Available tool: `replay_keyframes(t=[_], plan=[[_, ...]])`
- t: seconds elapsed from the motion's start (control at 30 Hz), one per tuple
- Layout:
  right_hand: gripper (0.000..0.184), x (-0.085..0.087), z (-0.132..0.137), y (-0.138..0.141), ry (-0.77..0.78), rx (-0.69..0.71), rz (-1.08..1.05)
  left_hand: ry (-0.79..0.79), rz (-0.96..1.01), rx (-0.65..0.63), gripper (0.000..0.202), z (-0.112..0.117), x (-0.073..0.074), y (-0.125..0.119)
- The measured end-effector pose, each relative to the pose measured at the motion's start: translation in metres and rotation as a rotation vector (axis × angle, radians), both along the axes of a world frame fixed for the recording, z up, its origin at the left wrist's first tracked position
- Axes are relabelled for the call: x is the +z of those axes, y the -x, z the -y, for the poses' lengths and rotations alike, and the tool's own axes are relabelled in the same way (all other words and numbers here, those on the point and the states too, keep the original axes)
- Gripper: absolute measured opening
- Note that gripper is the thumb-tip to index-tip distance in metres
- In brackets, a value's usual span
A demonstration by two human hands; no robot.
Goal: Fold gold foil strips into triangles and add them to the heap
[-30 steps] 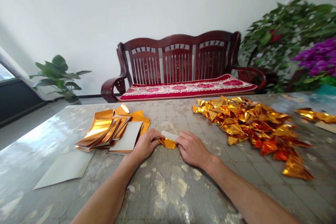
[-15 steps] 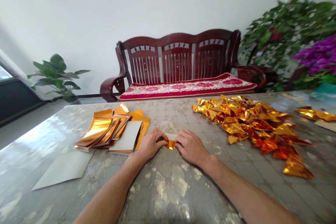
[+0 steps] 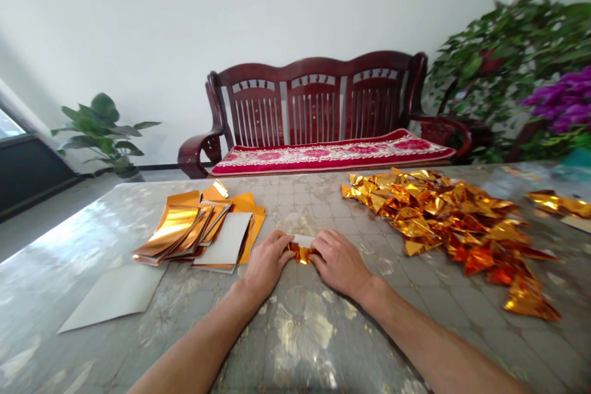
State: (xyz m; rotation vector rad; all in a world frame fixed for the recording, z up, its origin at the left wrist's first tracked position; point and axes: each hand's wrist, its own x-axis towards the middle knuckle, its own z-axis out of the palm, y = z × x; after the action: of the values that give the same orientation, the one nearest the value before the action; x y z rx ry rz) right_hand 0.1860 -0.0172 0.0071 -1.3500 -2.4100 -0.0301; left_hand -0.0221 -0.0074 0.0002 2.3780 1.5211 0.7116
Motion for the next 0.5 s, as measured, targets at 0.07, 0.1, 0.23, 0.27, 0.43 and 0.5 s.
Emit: replay_keyframes(t=[0.07, 0.1, 0.23, 0.27, 0.43, 0.5], plan=[[0.006, 0.0, 0.0, 0.0, 0.001, -0.001, 0.005, -0.017, -0.04, -0.003, 0.027, 0.002, 0.0, -0.001], [0.006, 0.0, 0.0, 0.0, 0.002, -0.001, 0.006, -0.024, -0.069, -0.006, 0.026, 0.003, 0.001, -0.002], [0.006, 0.0, 0.0, 0.0, 0.004, 0.001, 0.002, -0.068, -0.205, -0.028, 0.019, 0.007, 0.002, -0.005], [0.006, 0.0, 0.0, 0.0, 0.004, 0.002, 0.0, -0.084, -0.234, -0.041, 0.02, 0.008, 0.003, -0.006], [0.005, -0.003, -0.002, 0.0, -0.01, 0.002, -0.016, -0.162, -0.344, -0.102, 0.021, 0.016, 0.005, -0.009], [0.005, -0.003, -0.003, -0.001, -0.021, 0.004, -0.019, -0.162, -0.371, -0.1, 0.02, 0.019, 0.008, -0.012]])
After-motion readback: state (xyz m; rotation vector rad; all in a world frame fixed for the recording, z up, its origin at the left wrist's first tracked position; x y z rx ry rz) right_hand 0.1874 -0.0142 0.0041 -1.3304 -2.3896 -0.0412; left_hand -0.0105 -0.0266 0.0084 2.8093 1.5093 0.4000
